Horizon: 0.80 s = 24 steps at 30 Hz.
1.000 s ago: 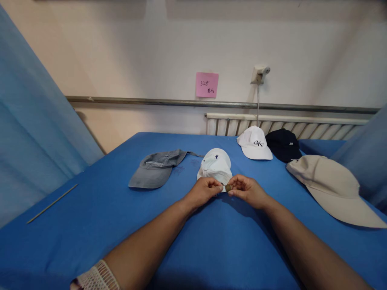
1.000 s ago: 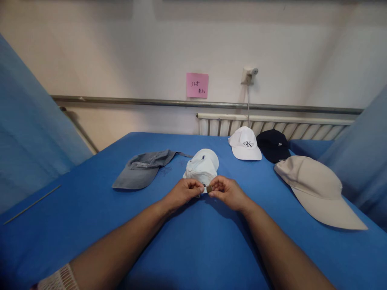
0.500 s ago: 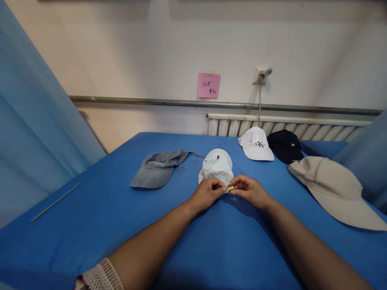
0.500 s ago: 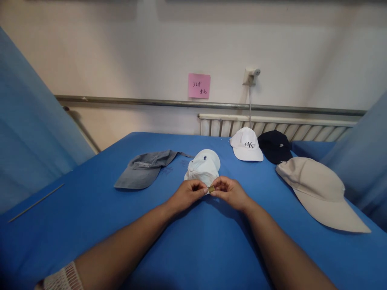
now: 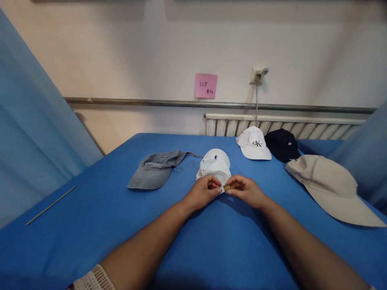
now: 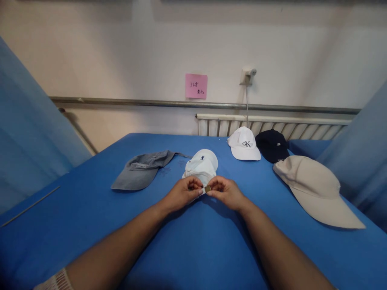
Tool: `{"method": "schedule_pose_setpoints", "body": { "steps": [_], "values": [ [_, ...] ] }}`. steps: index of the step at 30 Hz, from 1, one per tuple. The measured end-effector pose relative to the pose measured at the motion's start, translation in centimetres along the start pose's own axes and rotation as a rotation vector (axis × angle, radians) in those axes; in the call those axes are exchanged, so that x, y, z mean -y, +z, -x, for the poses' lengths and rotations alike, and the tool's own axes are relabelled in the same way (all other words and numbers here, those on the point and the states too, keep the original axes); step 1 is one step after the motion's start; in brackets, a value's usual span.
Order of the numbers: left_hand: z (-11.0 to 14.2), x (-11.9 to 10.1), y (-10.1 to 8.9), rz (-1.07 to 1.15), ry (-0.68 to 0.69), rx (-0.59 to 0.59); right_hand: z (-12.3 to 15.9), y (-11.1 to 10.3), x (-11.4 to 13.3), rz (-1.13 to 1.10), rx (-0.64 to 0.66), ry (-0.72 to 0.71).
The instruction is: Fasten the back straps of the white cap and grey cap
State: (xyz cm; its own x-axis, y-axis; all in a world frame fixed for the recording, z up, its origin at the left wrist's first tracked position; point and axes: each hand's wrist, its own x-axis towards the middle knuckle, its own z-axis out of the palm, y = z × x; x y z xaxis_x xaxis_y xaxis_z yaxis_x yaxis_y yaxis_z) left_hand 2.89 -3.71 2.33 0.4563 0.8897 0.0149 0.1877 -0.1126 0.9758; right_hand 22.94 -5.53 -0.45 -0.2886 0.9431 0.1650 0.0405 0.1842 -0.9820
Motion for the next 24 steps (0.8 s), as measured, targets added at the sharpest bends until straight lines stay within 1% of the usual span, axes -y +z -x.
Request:
{"method": "schedule_pose_setpoints", "body": {
  "steps": [3, 6, 12, 15, 17, 21, 24],
  "values": [
    [-0.1, 0.4, 0.4, 0.031, -0.005, -0.011, 0.1, 0.2, 0.2, 0.036, 0.034, -0.004],
    [-0.1, 0.2, 0.4, 0.03, -0.007, -0.005, 0.0, 0.1, 0.1, 0.045, 0.037, 0.001],
    [0.4, -1.1, -1.1, -0.121, -0.001, 0.144, -0.1, -0.2, -0.1, 0.008, -0.03, -0.003],
    [0.5, -1.0, -1.3, -0.154, 0.023, 0.113, -0.1, -0.2, 0.1, -0.008, -0.044, -0.006],
    [0.5, -0.7, -1.0, -0.143, 0.038, 0.09, -0.1, 0.0, 0.2, -0.025, -0.017, 0.003],
    [0.4, 0.0, 0.0, -0.134, 0.073, 0.082, 0.0, 0.3, 0.2, -0.059, 0.056, 0.027],
    [0.3, 0.2, 0.3, -0.184, 0.107, 0.068, -0.1, 0.3, -0.1, -0.049, 0.079, 0.026]
  ]
}}
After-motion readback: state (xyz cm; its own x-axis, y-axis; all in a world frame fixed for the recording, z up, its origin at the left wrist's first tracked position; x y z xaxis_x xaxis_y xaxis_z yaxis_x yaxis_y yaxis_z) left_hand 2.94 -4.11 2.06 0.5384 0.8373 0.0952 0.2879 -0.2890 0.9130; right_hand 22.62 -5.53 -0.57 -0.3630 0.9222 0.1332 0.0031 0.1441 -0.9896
